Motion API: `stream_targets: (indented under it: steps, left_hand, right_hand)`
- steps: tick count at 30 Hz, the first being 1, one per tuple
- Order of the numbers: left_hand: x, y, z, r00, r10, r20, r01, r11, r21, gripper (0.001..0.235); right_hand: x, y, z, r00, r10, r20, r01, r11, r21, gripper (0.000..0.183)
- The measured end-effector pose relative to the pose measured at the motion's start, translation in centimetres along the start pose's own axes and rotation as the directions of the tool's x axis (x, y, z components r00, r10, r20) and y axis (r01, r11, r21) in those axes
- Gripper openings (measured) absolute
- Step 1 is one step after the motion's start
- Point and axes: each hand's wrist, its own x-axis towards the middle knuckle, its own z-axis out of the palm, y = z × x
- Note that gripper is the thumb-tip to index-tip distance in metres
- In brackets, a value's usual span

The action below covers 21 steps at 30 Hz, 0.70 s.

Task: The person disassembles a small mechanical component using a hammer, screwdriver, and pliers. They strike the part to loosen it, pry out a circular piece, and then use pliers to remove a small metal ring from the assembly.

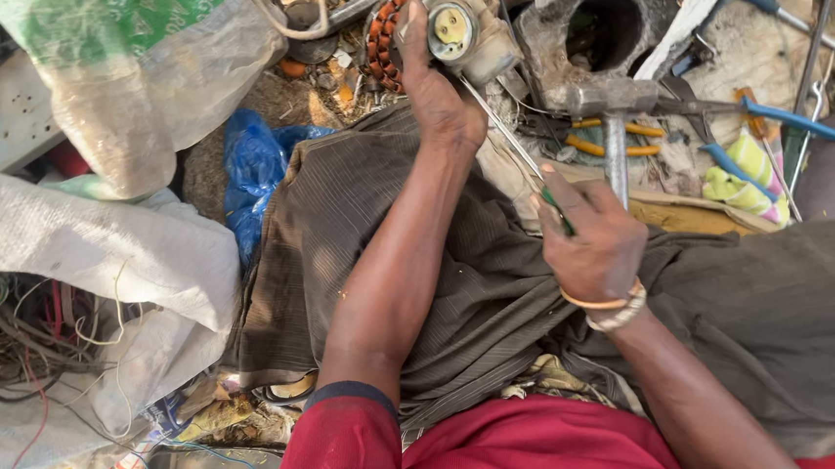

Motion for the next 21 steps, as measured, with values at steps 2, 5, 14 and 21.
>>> stream_targets:
  steps: [2,5,14,21]
  left_hand:
    - [-0.4,0.9,-0.6,0.992,0.013,-0.127,-0.005,0.998,0.068,0.047]
    - [-0.9,0.8,-0.4,0.997,-0.021,0.079,0.030,0.993,-0.117,0.046]
    - [-0.6,0.4,0.2,0.998,-0.010,0.068,0.013,0.999,-0.036,0.041]
    - [-4.4,-0.4,1.3,0.946,-0.156,0.283,0.143,0.987,0.067,0.042]
  right_hand:
    - [0.6,0.7,0.0,0.821,0.483,0.306,-0.549,0.519,0.655,0.038]
    - [0.3,1.7,-0.4,0.517,0.294,0.804,-0.705,-0.386,0.595,0.042]
    - [-0.4,3.7,2.5,0.756,0.432,0.492,-0.653,0.445,0.613,0.038]
    - [-0.6,5.3,2.8,0.720,0.216,0.659,-0.671,0.460,0.582,0.036]
